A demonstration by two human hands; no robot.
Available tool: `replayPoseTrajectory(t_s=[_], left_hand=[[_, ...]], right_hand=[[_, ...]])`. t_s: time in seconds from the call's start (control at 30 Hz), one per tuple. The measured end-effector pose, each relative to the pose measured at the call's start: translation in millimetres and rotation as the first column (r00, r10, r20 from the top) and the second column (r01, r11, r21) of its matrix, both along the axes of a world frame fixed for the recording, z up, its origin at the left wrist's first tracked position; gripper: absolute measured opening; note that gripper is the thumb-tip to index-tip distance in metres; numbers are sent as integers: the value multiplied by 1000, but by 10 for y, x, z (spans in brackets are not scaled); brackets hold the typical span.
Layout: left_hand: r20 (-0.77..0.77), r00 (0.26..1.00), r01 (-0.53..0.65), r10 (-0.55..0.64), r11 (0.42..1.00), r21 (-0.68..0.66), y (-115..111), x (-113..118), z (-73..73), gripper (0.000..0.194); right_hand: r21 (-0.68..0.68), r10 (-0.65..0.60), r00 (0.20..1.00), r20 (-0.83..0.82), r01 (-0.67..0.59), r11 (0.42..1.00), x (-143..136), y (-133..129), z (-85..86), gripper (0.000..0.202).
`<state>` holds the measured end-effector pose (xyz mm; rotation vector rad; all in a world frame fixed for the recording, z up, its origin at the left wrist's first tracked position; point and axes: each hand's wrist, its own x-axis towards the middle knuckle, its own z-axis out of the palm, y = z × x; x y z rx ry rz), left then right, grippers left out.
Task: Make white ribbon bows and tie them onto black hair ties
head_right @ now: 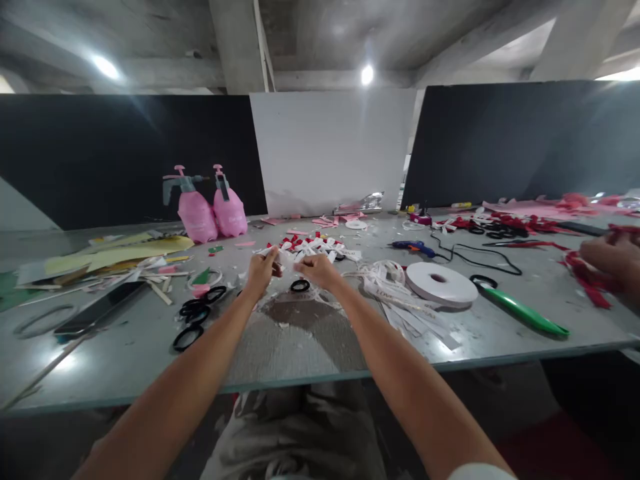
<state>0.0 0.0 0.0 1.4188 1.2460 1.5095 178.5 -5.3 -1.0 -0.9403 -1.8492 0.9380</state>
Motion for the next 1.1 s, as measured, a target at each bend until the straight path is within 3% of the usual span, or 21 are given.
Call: replayPoseTrajectory(t_s=[0.1,0.17,0.33,0.43,0.6,0.83,0.97,1.1], left_hand=[[-6,993,120,-120,993,3,-46,74,6,47],[-58,985,162,-162,987,8,-67,114,9,42],[-102,995,-2,7,999,50,-63,48,28,43],[-53,998,-34,38,997,66,-51,-14,42,45],[6,997,72,-73,996,44,-16,18,-2,41],[-6,989,145,-145,989,-20,41,-18,-75,43],[35,971,237,-236,971,-35,53,-53,-86,45],[2,975,222,-222,975,-22,57,-66,-104,43]], right_hand=[[-67,82,997,-10,-83,994,-45,-28,-17,45],[-98,67,997,-31,-70,993,-85,-28,-39,45],[47,-46,999,14,45,998,-83,21,-30,43],[76,-54,998,27,52,996,-65,3,13,43],[51,12,999,-37,-10,999,-137,-50,-4,41],[165,-180,984,-13,180,970,-127,71,-79,34],[253,-199,978,63,177,951,-78,50,-55,31],[300,-219,973,70,189,935,-89,0,-38,31]])
